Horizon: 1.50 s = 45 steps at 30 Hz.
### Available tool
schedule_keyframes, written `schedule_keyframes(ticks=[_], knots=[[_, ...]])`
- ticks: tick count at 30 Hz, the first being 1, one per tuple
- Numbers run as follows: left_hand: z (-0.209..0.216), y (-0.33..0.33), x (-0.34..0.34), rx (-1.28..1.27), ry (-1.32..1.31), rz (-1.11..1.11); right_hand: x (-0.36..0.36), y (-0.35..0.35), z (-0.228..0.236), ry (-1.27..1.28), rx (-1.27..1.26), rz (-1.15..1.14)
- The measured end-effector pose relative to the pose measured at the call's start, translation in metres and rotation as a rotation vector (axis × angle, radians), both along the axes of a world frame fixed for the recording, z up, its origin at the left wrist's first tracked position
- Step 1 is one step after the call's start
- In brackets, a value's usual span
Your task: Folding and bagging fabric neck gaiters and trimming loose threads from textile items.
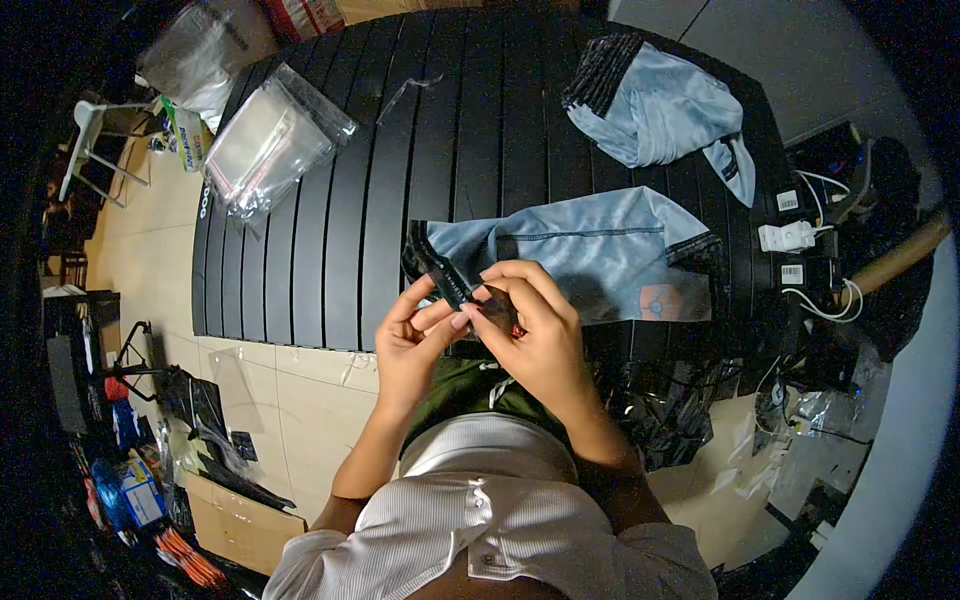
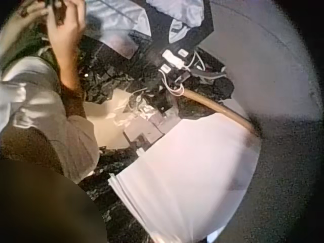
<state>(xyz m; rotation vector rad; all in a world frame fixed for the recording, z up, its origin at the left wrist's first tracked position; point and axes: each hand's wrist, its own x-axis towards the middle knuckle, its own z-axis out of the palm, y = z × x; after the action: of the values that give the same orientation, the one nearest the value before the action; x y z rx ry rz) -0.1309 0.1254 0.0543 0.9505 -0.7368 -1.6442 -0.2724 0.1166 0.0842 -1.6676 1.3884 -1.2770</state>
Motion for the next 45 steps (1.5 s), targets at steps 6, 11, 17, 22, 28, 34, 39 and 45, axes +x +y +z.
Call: schedule_keyframes(ticks=[6, 11, 17, 22, 28, 34, 39, 45], knots=[[0.014, 0.000, -0.005, -0.137, 0.024, 0.065, 0.001, 0.001, 0.001, -0.103, 0.071, -0.039], [0.013, -0.001, -0.002, -0.213, -0.323, -0.032, -0.005, 0.002, -0.005, -0.239, 0.140, 0.028], [0.014, -0.003, -0.002, -0.211, -0.362, -0.056, -0.005, 0.002, 0.005, -0.257, 0.155, 0.020], [0.012, -0.004, 0.007, 0.111, -0.070, -0.102, -0.013, 0.000, 0.004, -0.231, 0.137, -0.007], [-0.009, -0.018, 0.011, 0.246, 0.268, -0.098, 0.026, 0.017, 0.006, -0.342, -0.196, 0.095], [-0.042, -0.020, 0.006, 0.172, 0.418, -0.133, 0.121, 0.031, -0.024, 0.259, 0.088, 0.769], [-0.060, -0.012, 0.015, 0.124, 0.541, -0.161, 0.112, 0.033, -0.016, 0.303, -0.028, 0.775], [-0.029, -0.010, 0.014, 0.099, 0.122, -0.093, 0.028, 0.009, -0.001, 0.057, -0.181, 0.211]])
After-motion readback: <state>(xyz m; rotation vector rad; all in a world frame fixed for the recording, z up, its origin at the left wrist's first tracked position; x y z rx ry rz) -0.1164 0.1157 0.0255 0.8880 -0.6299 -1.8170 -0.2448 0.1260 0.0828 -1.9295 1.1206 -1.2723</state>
